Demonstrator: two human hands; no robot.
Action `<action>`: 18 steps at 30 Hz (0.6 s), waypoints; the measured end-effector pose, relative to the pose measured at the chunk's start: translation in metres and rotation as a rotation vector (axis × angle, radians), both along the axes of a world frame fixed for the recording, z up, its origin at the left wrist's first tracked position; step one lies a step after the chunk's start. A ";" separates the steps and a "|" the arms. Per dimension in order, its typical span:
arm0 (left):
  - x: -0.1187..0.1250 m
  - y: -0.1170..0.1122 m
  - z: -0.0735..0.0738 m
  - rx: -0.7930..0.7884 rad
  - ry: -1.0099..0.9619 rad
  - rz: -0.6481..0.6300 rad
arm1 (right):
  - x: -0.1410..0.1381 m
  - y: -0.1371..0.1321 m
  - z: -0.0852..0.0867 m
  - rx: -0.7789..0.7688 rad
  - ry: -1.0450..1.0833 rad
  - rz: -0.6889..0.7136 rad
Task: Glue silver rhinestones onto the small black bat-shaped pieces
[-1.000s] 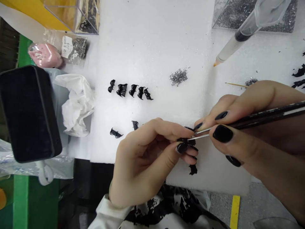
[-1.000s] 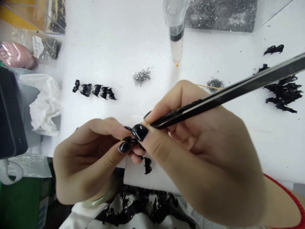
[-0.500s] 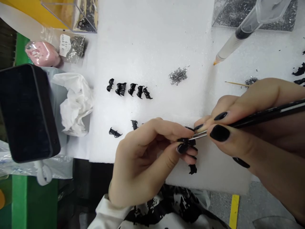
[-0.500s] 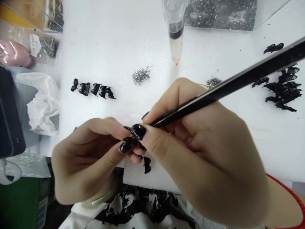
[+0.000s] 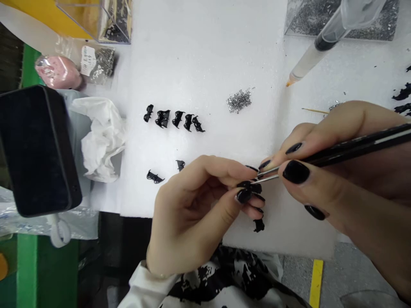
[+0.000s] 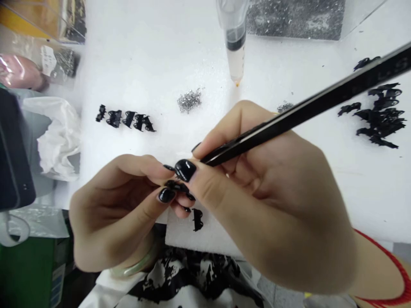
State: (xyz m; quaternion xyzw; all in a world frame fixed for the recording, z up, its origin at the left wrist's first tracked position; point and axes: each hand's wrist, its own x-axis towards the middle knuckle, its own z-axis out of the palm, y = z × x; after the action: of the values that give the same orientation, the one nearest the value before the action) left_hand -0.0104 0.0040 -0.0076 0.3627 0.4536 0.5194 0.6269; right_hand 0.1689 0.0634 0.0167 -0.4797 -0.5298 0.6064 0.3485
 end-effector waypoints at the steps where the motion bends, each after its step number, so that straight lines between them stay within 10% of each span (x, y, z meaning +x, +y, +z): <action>1: 0.000 0.000 -0.001 0.007 0.007 -0.003 | 0.000 0.001 0.000 -0.006 0.010 0.004; 18: -0.001 0.000 -0.002 -0.008 -0.024 -0.018 | 0.005 0.002 0.003 -0.068 -0.028 0.088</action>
State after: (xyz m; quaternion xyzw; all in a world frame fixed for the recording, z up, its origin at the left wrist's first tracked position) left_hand -0.0115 0.0039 -0.0091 0.3579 0.4449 0.5161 0.6384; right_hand 0.1737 0.0649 0.0199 -0.4759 -0.5344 0.6320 0.2975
